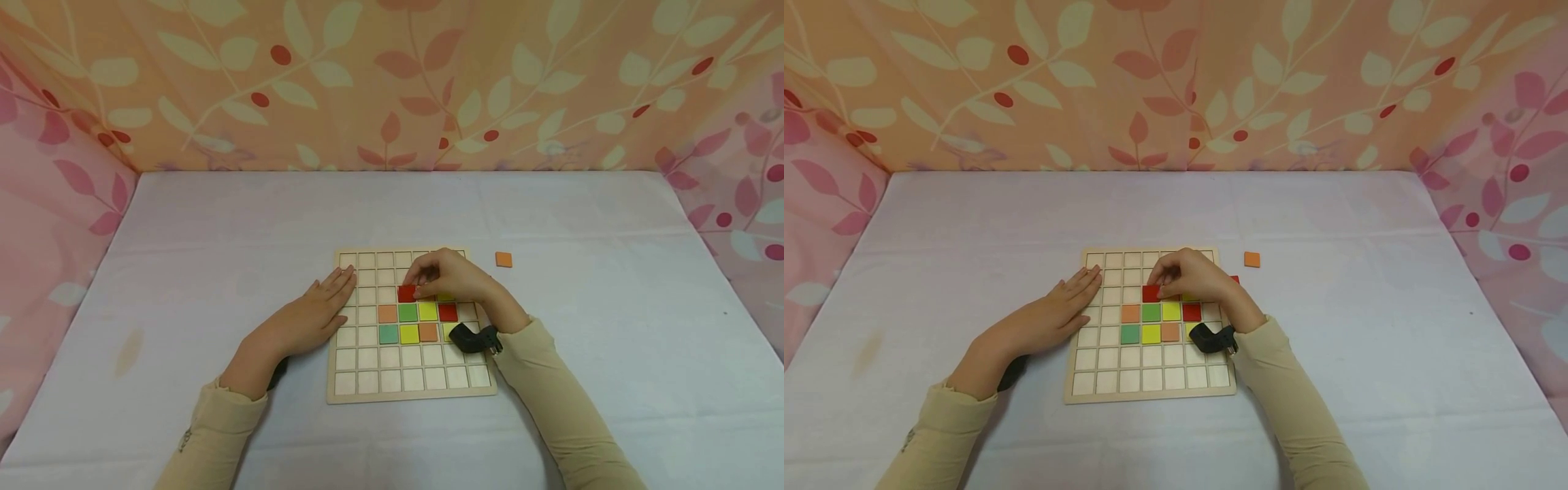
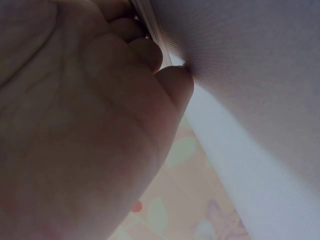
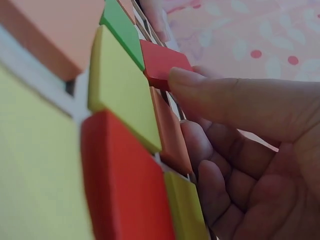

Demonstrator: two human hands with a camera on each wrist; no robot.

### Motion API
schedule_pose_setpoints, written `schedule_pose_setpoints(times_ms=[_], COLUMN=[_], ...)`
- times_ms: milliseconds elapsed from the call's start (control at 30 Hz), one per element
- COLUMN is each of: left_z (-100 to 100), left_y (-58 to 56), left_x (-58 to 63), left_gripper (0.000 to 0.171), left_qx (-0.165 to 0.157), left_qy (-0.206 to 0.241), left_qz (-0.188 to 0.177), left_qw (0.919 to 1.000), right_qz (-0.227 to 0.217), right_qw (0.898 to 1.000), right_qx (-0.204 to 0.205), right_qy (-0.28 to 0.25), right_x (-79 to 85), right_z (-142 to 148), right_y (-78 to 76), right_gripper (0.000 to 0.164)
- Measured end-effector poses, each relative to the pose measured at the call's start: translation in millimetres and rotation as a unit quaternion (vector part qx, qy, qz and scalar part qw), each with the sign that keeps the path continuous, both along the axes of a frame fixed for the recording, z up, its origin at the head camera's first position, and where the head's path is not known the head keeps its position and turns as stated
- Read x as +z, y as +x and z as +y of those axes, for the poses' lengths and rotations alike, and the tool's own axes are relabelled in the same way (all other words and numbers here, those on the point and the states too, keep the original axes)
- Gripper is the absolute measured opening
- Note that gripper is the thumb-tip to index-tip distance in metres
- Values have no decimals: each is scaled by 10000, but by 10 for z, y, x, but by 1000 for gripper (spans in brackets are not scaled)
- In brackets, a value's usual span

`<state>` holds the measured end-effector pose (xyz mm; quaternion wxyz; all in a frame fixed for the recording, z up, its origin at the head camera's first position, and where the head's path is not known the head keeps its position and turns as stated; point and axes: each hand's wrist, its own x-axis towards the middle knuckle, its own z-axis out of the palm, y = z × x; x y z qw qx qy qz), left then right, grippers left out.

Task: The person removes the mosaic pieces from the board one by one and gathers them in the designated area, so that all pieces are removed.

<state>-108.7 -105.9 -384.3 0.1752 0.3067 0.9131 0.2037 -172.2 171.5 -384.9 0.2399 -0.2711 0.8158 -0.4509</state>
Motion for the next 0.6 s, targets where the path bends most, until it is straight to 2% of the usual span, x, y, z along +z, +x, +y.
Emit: schedule_pose_setpoints(times_ms=[200,600], left_z=[-8,-19], left_y=[-5,-11], left_x=[-18,-46], left_gripper=[63,63], left_qx=[-44,-44], left_qy=[10,-17], left_qz=[71,90], left_qw=[10000,9999], right_qz=[-35,-158], right_qw=[10000,9985], right_qx=[-60,-462], right_qy=[-46,-237], right_x=[3,-27], right_z=[12,64], right_y=[-7,-39], right_gripper=[9,9])
